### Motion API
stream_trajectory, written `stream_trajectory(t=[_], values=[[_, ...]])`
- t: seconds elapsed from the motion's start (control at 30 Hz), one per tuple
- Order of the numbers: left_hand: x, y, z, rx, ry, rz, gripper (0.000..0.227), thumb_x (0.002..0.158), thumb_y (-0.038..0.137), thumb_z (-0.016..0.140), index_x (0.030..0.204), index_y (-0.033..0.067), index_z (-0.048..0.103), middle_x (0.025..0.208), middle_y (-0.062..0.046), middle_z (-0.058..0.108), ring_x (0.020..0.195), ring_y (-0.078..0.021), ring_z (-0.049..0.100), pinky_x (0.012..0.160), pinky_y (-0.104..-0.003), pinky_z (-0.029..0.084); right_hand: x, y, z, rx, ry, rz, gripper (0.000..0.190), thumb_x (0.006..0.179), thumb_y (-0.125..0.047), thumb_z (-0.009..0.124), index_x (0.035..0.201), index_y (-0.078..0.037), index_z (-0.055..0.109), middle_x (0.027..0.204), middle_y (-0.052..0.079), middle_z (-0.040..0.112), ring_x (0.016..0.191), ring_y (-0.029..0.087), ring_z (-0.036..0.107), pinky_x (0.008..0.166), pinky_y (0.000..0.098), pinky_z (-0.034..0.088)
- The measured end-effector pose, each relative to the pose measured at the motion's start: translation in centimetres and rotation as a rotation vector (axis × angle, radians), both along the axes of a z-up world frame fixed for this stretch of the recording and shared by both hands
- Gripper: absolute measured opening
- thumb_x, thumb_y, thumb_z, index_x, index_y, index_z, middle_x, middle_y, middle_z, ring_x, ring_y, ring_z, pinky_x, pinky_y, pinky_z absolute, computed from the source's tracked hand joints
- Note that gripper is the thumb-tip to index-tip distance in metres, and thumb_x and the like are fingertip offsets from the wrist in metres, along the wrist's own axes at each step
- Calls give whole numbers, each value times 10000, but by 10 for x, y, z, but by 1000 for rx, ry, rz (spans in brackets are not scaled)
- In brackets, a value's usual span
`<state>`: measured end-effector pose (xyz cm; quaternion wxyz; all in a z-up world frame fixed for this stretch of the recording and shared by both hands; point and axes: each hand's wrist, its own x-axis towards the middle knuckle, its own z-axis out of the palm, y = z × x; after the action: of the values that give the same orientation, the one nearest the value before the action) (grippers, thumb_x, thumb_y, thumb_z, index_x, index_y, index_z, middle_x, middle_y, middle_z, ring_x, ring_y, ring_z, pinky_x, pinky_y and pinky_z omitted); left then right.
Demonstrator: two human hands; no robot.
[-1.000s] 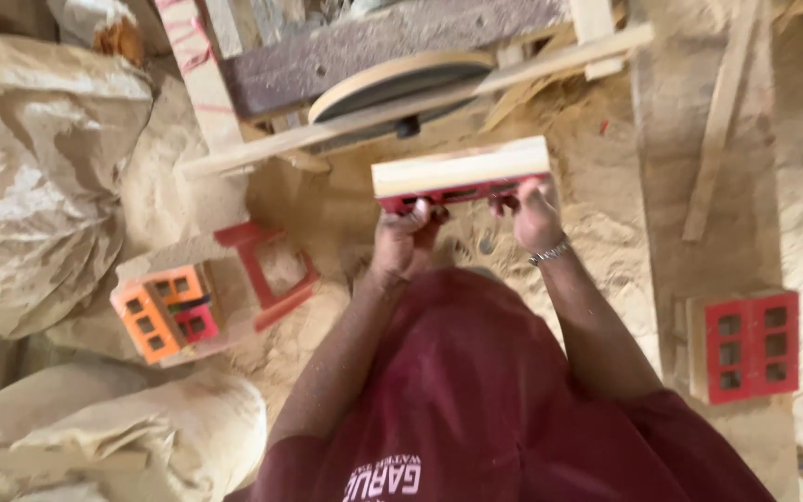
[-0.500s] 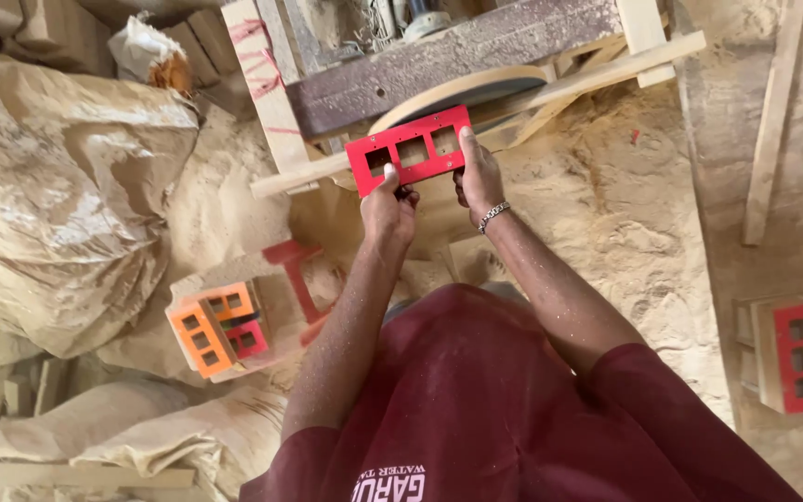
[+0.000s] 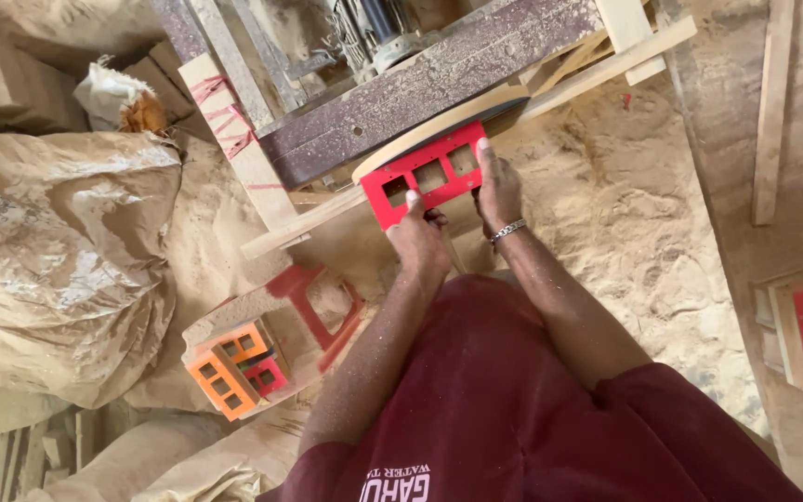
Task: The person uses a belt sander to smooth the edges of several small, colorful wooden blocks. They handle each block one at a time, pressing the edges against the moving belt, then place the finished pieces on a nearby wooden surface.
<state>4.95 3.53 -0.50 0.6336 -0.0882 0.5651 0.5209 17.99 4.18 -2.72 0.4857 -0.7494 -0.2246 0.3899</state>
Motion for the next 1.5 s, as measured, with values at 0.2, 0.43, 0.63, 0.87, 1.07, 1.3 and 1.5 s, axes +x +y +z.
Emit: stream_trajectory(t=[0.2,0.43,0.63,0.87,1.07,1.3,1.5], values=[[44,2,10,-13,53,-2,235,991,144,666,1058,-45,543,729,-133,607,561,-211,560,473,-345,472,44,4,-10,32,-35,12,702,1007,-632,546,1174,28,717,1085,100,714,1015,197,660,900,317,510],[95,11,24,-64,72,-36,239,983,139,688,1023,-79,599,716,-113,626,542,-191,559,457,-344,470,86,10,13,-156,-4,-48,701,954,-629,501,1343,-63,639,1083,52,720,932,136,681,799,291,565],[139,20,21,-66,101,-90,260,970,167,692,1001,-74,598,675,-115,592,504,-201,520,438,-346,448,116,19,44,10,208,-121,542,931,-600,593,1239,-167,703,968,-42,750,588,28,533,467,221,416],[161,20,13,36,-16,-148,281,983,176,700,1026,-80,592,715,-81,582,560,-175,521,491,-330,465,136,12,84,-111,130,-33,515,1008,-626,549,850,-153,677,539,-83,514,392,48,428,356,248,308],[91,-60,23,310,-553,-225,179,1004,170,647,1152,77,610,975,-43,633,870,-170,596,786,-336,519,136,-58,147,424,-45,518,445,1013,-464,679,1178,-62,581,927,8,689,650,81,638,499,251,503],[-3,-107,35,895,695,-756,759,887,199,764,1491,49,331,1451,-99,442,1305,-256,488,1100,-426,413,99,-100,178,321,-776,1000,529,887,-413,855,1169,-34,617,956,123,696,756,238,690,673,388,572],[-17,-107,59,808,163,-753,406,1081,239,594,1415,37,486,1311,-108,609,1198,-208,614,1048,-385,542,63,-94,157,347,-204,869,576,930,-405,779,1290,-8,569,1112,83,662,1019,144,636,886,316,547]])
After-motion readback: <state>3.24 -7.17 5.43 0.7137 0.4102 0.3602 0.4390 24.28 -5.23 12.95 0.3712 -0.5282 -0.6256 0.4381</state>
